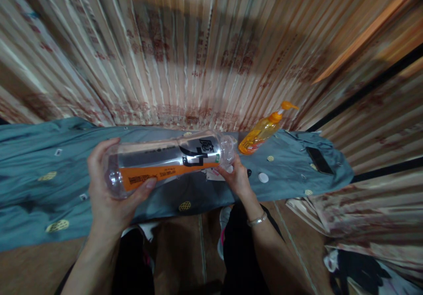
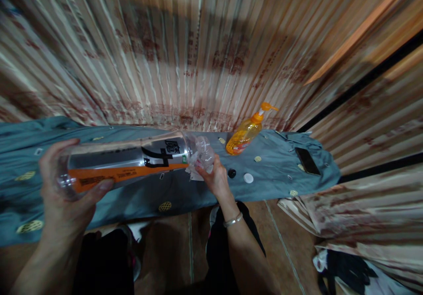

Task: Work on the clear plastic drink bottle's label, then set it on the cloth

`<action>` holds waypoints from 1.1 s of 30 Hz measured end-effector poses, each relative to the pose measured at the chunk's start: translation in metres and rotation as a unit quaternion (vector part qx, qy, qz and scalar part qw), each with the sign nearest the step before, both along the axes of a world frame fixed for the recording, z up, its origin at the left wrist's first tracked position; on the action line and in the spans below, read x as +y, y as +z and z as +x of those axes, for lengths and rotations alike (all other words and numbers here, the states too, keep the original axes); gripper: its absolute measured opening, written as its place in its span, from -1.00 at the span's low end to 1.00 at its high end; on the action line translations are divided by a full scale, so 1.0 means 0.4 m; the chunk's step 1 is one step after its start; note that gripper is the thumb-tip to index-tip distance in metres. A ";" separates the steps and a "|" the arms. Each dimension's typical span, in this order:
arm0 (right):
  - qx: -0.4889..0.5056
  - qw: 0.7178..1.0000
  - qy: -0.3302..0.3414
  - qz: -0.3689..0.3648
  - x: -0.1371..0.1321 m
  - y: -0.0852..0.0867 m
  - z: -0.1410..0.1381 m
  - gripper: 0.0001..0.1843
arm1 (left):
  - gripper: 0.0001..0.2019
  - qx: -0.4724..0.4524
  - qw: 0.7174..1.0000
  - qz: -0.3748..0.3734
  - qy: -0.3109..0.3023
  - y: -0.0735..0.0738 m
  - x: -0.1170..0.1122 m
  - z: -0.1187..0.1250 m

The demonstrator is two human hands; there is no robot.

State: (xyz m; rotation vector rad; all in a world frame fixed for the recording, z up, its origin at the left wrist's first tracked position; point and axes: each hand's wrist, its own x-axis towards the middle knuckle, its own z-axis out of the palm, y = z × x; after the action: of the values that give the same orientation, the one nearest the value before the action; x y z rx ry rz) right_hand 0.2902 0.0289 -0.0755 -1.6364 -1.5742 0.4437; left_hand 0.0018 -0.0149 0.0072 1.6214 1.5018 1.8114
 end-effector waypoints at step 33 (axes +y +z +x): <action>0.002 1.000 0.005 -0.005 -0.002 0.005 -0.002 -0.45 | -0.10 0.018 1.000 0.018 -0.003 0.006 0.002 0.006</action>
State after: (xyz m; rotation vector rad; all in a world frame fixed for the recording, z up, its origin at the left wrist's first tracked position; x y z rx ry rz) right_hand 0.2895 0.0280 -0.0734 -1.6351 -1.5797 0.4598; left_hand 0.0043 -0.0140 0.0095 1.6831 1.4862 1.8238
